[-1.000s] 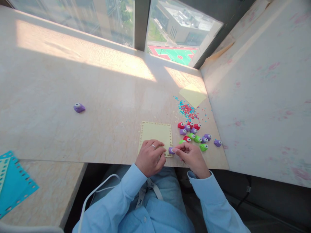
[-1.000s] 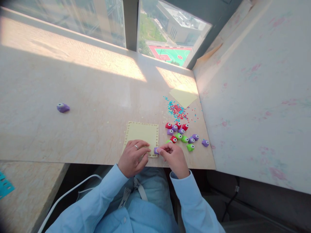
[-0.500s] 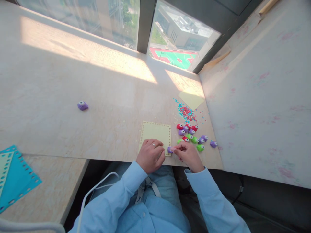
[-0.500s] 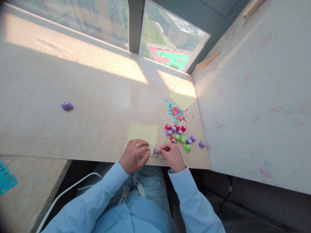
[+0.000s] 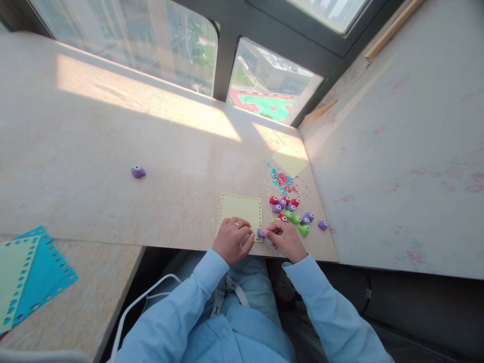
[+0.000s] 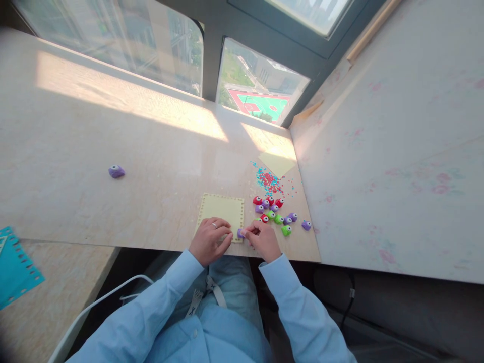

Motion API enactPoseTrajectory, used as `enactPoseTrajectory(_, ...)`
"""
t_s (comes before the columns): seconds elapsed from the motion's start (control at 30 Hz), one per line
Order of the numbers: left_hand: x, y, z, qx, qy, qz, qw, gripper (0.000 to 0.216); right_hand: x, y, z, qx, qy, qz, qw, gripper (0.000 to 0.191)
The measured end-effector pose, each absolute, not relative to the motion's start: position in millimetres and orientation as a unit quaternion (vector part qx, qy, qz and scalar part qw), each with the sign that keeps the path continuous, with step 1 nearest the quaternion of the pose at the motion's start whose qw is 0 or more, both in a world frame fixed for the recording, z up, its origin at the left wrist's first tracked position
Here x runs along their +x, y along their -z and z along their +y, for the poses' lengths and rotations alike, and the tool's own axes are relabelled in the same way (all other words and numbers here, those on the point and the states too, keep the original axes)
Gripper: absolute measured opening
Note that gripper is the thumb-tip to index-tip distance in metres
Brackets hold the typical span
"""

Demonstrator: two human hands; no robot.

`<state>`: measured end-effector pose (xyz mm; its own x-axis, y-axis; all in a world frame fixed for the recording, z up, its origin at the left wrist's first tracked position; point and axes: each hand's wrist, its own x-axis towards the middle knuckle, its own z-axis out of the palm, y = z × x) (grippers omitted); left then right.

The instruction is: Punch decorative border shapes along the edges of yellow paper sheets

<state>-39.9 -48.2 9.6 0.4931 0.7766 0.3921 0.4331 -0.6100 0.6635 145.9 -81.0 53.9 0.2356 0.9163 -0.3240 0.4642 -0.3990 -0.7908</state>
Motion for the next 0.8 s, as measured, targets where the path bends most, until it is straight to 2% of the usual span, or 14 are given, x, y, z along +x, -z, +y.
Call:
enactPoseTrajectory(0.3, -40, -10, -48, 0.830, -0.346, 0.369, 0.236, 0.016, 143, -52, -88, -0.739, -0.379, -0.452, 0.325, 0.030)
enactPoseTrajectory(0.43, -39, -11, -48, 0.827, -0.348, 0.372, 0.238, 0.017, 135, -51, -93, -0.710, -0.310, -0.525, 0.354, 0.025)
enactPoseTrajectory(0.57, -39, -12, -48, 0.826, -0.347, 0.374, 0.238, 0.018, 135, -48, -98, -0.670, -0.212, -0.627, 0.336, 0.022)
enactPoseTrajectory(0.8, -38, -11, -48, 0.828, -0.347, 0.376, 0.230, 0.018, 154, -39, -105, -0.690, -0.138, -0.628, 0.333, 0.026)
